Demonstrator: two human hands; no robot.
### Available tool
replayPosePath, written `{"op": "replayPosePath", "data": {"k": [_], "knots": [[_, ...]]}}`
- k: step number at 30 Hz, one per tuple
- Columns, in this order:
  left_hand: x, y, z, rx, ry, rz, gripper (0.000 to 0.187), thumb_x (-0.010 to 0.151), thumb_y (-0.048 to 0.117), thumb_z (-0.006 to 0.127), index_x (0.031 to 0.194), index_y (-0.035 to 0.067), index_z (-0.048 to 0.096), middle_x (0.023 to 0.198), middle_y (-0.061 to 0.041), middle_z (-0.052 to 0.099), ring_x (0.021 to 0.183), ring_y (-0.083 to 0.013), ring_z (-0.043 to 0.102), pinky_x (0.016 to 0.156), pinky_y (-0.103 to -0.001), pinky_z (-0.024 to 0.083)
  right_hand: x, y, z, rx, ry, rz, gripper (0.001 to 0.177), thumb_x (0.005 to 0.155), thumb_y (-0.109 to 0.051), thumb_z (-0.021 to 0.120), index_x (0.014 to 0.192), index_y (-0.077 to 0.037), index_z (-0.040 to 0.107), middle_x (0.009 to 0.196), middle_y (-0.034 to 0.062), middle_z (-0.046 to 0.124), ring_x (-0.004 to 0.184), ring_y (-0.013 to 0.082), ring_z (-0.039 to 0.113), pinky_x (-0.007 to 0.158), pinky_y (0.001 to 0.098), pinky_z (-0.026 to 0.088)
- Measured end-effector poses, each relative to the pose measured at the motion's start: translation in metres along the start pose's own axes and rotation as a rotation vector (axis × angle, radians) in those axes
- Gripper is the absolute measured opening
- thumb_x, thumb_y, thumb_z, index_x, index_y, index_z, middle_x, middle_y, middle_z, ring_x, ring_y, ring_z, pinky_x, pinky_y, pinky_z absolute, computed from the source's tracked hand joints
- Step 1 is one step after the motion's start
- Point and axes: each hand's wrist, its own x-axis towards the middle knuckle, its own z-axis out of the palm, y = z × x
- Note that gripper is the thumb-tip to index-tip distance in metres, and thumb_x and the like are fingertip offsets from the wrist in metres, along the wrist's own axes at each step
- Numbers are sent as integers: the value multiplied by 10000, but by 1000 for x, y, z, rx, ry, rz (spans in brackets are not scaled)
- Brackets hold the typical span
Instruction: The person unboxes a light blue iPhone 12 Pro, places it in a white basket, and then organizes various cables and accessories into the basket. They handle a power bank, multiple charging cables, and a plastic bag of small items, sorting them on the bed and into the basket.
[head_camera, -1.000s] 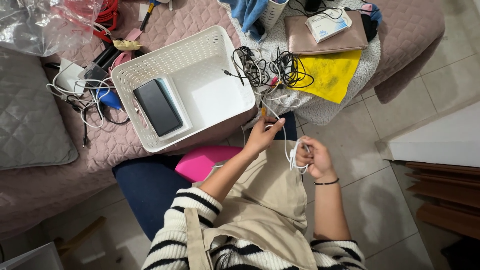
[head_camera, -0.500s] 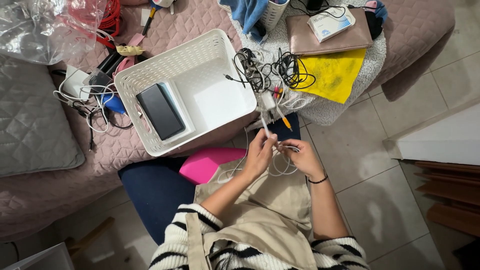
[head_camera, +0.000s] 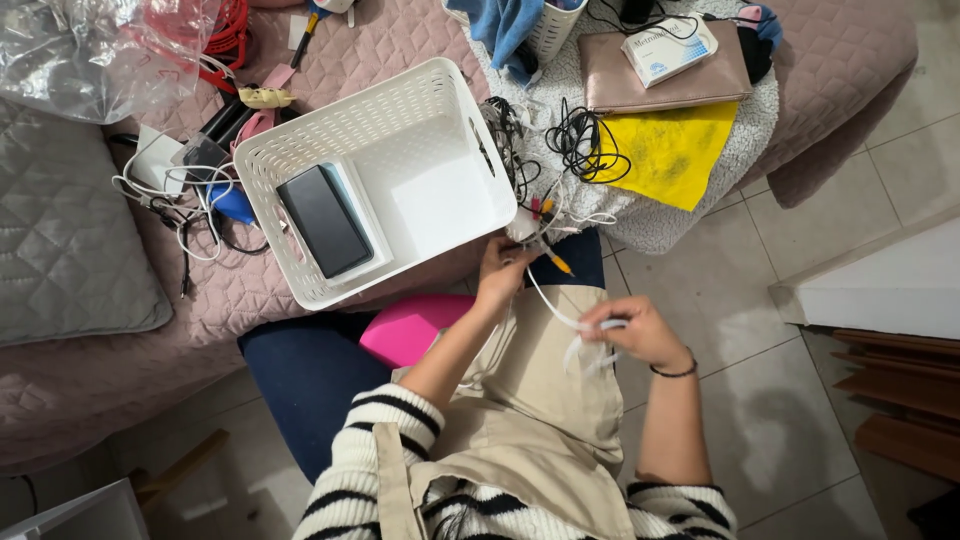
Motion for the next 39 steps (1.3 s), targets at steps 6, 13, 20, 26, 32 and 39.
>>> {"op": "replayPosePath", "data": {"k": [6,13,20,26,32,39], "knots": [[-4,38,22,26,-17,1,765,728,347,962,1318,-1,622,903,-111,695,536,-113,574,427,-266,473,-18,-63,-6,70,-469,-133,140,680,3,968,785,2,875,815,222,862,710,229,807,541,386,619],[-22,112,64,-190,-216,55,629,858,286,787,1419,133,548,1180,-89,690,521,-94,570,454,-194,526,-35,-109,-6,268,-662,-519,112,925,-249,843,903,-140,829,754,29,824,534,108,711,474,256,399],[15,155,84,-13,-121,379,852,1046,183,539,1680,2,-2,1671,-423,28,1518,-566,221,1188,-678,289,-44,23,-78,536,163,-482,115,833,-55,795,839,5,698,622,239,640,390,96,428,367,223,324],[-59,150,76,169,-68,477,605,1140,265,354,1543,-186,319,1332,-298,679,1328,-524,556,1076,-653,428,-37,83,-99,525,562,-378,132,1095,-279,593,1153,-202,684,849,154,692,426,49,355,469,222,402],[-67,38,56,332,-19,904,526,1124,142,418,1625,-12,371,1166,-201,773,902,-406,740,691,-463,569,-3,73,-69,1007,540,-243,223,1128,-311,524,1185,-204,711,812,49,677,459,56,425,498,188,411],[-107,34,18,827,-86,1321,507,1070,243,546,1576,203,525,929,-3,771,729,-164,737,619,-298,598,31,18,21,1386,372,116,278,1061,-362,649,1041,-103,746,921,138,782,868,301,743,737,263,593]]}}
